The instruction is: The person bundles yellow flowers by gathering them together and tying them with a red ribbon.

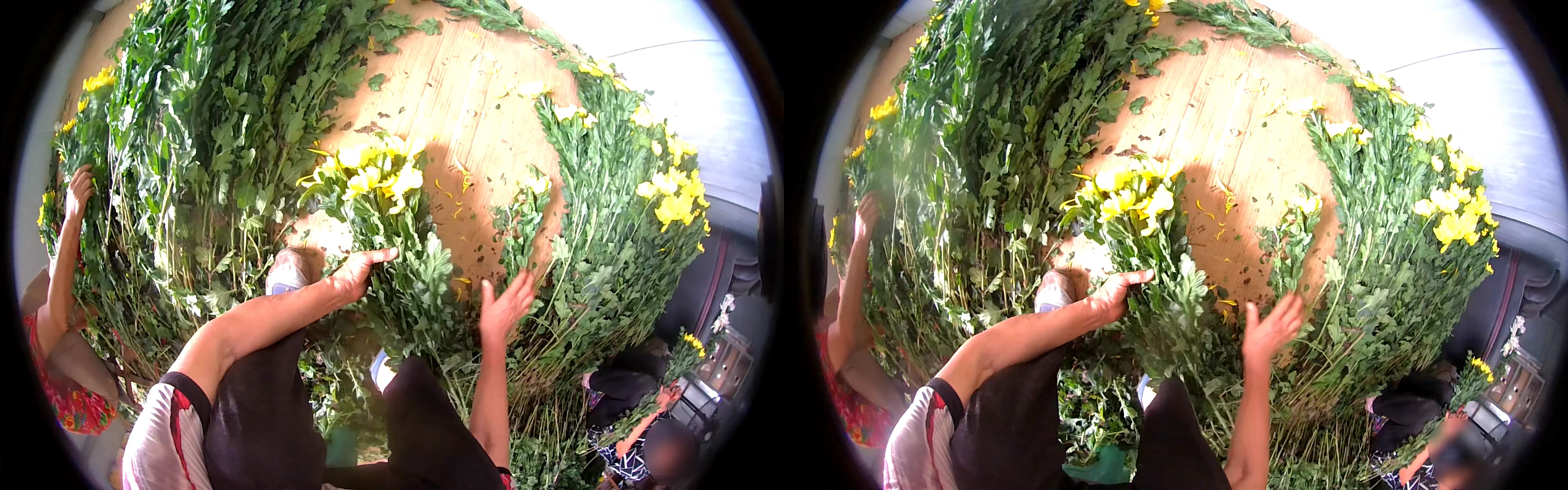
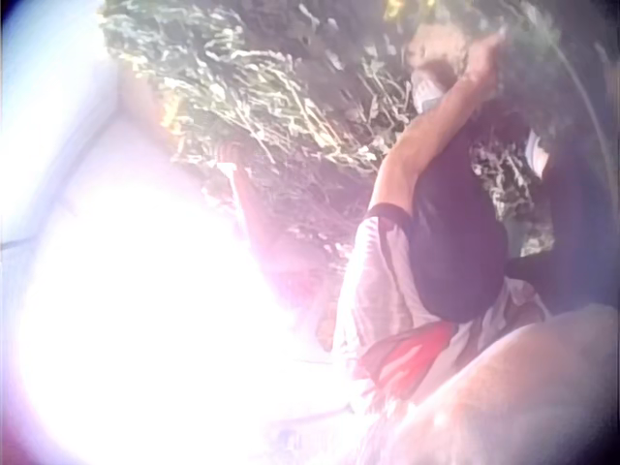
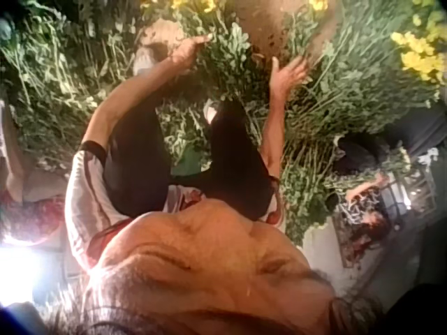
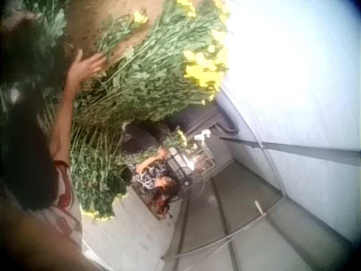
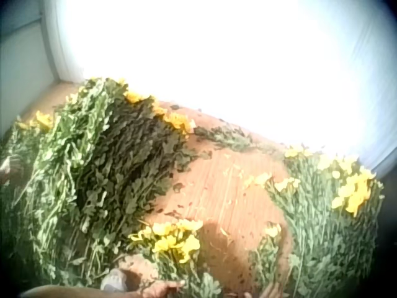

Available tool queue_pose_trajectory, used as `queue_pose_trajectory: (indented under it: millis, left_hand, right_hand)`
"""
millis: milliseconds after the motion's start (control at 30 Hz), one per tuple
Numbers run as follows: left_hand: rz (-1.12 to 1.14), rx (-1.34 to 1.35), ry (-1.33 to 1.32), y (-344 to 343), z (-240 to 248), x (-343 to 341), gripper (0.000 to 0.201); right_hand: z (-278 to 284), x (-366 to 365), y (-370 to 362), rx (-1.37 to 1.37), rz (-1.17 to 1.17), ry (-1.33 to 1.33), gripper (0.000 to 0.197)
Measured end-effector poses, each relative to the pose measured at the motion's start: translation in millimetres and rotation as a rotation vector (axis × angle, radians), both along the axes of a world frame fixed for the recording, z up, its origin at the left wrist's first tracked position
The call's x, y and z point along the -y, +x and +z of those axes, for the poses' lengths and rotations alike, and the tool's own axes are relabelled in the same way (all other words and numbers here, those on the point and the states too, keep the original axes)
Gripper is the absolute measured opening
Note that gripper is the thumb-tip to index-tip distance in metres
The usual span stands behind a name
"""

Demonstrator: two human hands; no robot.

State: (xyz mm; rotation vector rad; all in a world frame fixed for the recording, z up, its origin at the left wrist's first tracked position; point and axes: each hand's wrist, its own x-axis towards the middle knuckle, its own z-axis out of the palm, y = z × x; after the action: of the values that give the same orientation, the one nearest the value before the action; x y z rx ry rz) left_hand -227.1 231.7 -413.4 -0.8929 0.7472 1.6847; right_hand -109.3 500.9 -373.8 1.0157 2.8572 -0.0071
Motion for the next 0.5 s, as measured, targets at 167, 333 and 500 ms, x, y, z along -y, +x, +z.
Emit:
queue_pose_trajectory:
  millis: [167, 333, 500]
  left_hand:
    - [-0.006, 0.006, 0.035, -2.8, 4.2, 1.6, 0.035]
    - [0.011, 0.017, 0.05, 5.1, -13.8, 2.7, 0.042]
    - [0.009, -0.044, -0.063, 16.7, -23.5, 7.8, 0.029]
  right_hand:
    - [-21.7, -31.6, 7.7, -0.149, -0.323, -0.405, 0.061]
    - [28.1, 66.3, 22.3, -0.25, 0.197, -0.424, 0.055]
    - [27.3, 118.4, 15.1, -0.086, 0.335, -0.574, 0.064]
